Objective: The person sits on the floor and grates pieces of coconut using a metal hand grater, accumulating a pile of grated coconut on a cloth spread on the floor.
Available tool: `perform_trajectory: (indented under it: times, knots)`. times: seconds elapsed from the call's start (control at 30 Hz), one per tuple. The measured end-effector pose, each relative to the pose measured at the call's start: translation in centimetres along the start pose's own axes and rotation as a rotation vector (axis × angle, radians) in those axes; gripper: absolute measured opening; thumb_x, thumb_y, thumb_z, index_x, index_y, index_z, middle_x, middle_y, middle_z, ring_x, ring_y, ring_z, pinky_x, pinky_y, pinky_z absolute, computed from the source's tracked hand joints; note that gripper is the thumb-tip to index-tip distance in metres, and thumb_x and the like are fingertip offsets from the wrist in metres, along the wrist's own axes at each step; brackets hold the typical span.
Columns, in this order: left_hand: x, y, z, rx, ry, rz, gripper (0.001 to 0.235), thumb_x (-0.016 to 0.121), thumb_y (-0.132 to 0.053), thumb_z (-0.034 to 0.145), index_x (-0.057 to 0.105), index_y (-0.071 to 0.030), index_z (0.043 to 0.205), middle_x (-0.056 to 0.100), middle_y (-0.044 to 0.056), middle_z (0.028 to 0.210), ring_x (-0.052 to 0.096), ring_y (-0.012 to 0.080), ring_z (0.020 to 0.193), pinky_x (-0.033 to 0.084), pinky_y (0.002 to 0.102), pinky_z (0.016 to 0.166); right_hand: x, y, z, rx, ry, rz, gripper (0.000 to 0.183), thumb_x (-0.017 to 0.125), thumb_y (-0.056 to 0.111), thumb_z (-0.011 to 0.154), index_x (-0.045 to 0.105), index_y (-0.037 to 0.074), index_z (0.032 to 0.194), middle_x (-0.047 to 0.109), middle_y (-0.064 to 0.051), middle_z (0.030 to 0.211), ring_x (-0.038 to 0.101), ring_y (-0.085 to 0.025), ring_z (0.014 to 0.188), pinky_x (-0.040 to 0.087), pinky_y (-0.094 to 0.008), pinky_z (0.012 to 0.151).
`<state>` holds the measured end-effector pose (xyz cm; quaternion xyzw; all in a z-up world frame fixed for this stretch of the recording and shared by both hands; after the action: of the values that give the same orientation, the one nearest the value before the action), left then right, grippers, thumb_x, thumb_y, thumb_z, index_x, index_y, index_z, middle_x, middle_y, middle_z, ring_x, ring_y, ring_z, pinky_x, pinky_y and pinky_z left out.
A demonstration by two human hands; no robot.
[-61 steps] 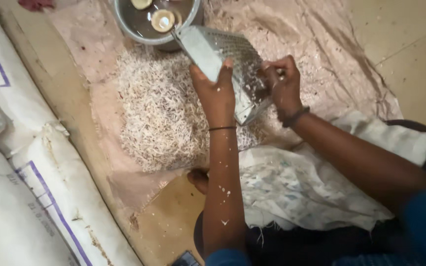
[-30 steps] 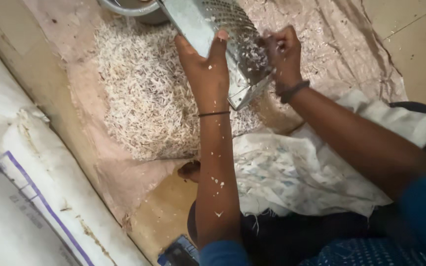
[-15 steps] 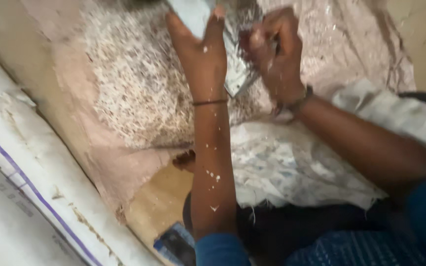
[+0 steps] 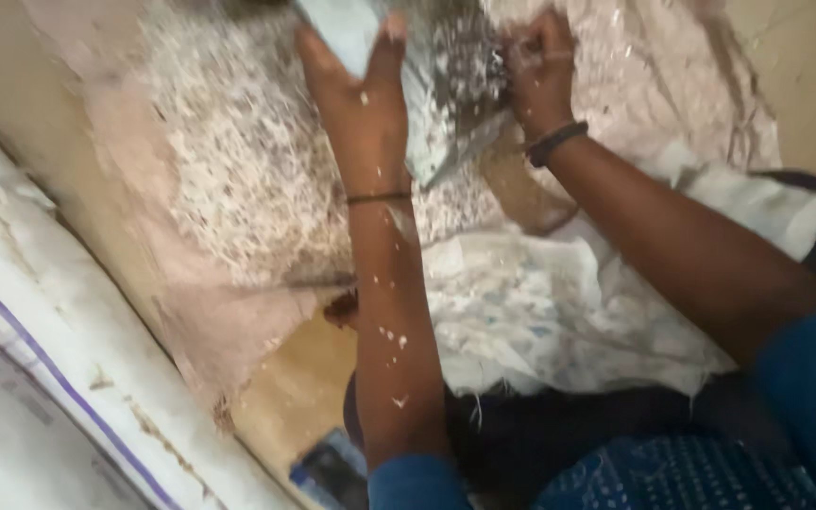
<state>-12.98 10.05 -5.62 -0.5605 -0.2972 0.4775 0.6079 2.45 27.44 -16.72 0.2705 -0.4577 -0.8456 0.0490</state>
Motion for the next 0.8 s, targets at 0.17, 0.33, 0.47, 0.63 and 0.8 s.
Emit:
perform_trajectory:
  times: [0.17, 0.33, 0.47, 0.63, 0.8]
  knots:
    - [1.1, 0.0, 0.3, -0.144, 0.015, -0.096, 0.064, 0.076, -0.019, 0.095, 0.039, 0.004, 0.143, 0.060, 0.021, 0.132, 0.060, 0.0291, 0.123, 0.046, 0.041, 0.110, 1.2, -4.3, -0.4, 0.465, -0.015, 0.386, 0.037, 0.070, 0.029, 0.106, 0.046, 0.010, 0.084, 0.051, -0.002, 0.086, 0.047, -0.015, 0.078, 0.046, -0.030, 0.070]
    - [1.7, 1.9, 0.4, -0.227, 0.042, -0.197, 0.060, 0.070, -0.021, 0.092, 0.042, 0.002, 0.140, 0.065, 0.021, 0.128, 0.070, 0.0301, 0.114, 0.059, 0.041, 0.099, 1.4, 0.6, -0.1, 0.064, 0.056, 0.186, 0.029, 0.068, 0.026, 0.112, 0.052, 0.010, 0.095, 0.053, -0.003, 0.102, 0.053, -0.013, 0.093, 0.050, -0.028, 0.079]
    - [1.2, -1.3, 1.1, -0.091, 0.051, -0.142, 0.061, 0.074, -0.024, 0.096, 0.041, 0.001, 0.140, 0.060, 0.019, 0.131, 0.064, 0.0264, 0.121, 0.055, 0.039, 0.104, 1.4, -4.7, 0.2, 0.507, 0.097, 0.315, 0.027, 0.066, 0.026, 0.107, 0.052, 0.013, 0.087, 0.065, -0.001, 0.087, 0.061, -0.009, 0.081, 0.050, -0.024, 0.071]
    - [1.2, -0.8, -0.2, -0.195, -0.004, -0.132, 0.057, 0.073, -0.023, 0.094, 0.046, 0.003, 0.137, 0.066, 0.019, 0.124, 0.068, 0.0278, 0.113, 0.055, 0.040, 0.101, -0.1, 2.7, -1.1, 0.144, 0.085, 0.440, 0.026, 0.067, 0.019, 0.109, 0.049, 0.008, 0.094, 0.047, -0.003, 0.100, 0.048, -0.013, 0.087, 0.048, -0.027, 0.079]
    - [0.8, -0.8, 0.2, -0.174, 0.022, -0.112, 0.052, 0.075, -0.019, 0.097, 0.047, 0.003, 0.135, 0.064, 0.019, 0.125, 0.064, 0.0263, 0.114, 0.053, 0.040, 0.103, 1.0, -1.8, -0.1, -0.005, 0.094, 0.187, 0.030, 0.068, 0.019, 0.113, 0.051, 0.007, 0.091, 0.056, -0.003, 0.095, 0.053, -0.016, 0.090, 0.047, -0.031, 0.088]
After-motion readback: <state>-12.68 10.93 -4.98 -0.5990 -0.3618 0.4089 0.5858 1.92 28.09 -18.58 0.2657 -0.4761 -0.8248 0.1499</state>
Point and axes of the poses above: each hand's wrist, its own z-axis towards the middle knuckle, its own x-axis out of the palm, y = z × x, the point moved 9 cm from there along z, towards the middle knuckle
